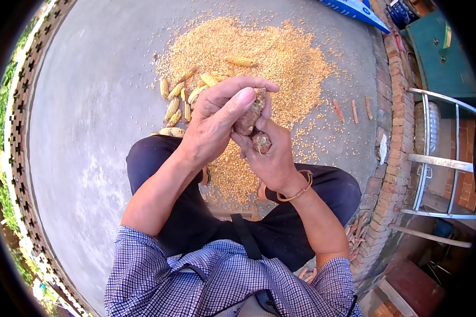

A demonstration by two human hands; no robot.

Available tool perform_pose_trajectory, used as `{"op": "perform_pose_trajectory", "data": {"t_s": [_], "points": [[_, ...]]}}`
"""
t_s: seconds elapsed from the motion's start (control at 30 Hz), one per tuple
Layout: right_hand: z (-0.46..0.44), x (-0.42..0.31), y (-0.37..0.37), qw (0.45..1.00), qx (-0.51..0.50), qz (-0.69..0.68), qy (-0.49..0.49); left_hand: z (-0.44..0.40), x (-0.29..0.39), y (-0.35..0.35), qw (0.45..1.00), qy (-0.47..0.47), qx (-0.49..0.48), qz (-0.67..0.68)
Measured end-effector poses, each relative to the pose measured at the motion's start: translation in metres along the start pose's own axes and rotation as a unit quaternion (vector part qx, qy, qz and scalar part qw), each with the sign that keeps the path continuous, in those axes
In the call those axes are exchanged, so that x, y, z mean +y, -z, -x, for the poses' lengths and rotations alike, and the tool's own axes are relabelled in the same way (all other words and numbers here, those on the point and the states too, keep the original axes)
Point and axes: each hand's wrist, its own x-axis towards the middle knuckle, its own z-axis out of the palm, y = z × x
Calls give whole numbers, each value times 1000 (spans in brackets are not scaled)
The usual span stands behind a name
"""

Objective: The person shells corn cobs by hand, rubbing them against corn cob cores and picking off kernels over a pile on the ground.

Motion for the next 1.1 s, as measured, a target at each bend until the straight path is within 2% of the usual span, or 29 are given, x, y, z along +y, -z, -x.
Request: {"op": "perform_pose_trajectory", "data": {"t_s": [0.07, 0.27, 0.37, 0.47, 0.57, 0.77, 0.97, 1.1], "points": [[0, 1, 0, 1000, 2, 2, 6, 2, -1, -4, 1000, -1, 14, 16], [-2, 0, 2, 999, 3, -11, 32, 5, -3, -4, 998, -17, 21, -64], [-3, 0, 4, 999, -19, -31, -18, 6, -2, -6, 995, 5, 40, -88], [-4, -4, 4, 996, -16, -67, -52, 6, -1, -2, 991, -19, 20, -134], [-4, 0, 8, 1000, -24, 0, 15, 7, -3, -3, 995, -6, 29, -92], [-4, -3, 12, 994, -63, -14, -90, 3, -6, -6, 999, 3, 38, -18], [-5, 1, 7, 999, -24, -25, -12, 4, -4, -12, 998, -8, 60, 27], [-6, -1, 14, 999, -49, -16, -11, 3, -6, -6, 999, -23, 16, 34]]}}
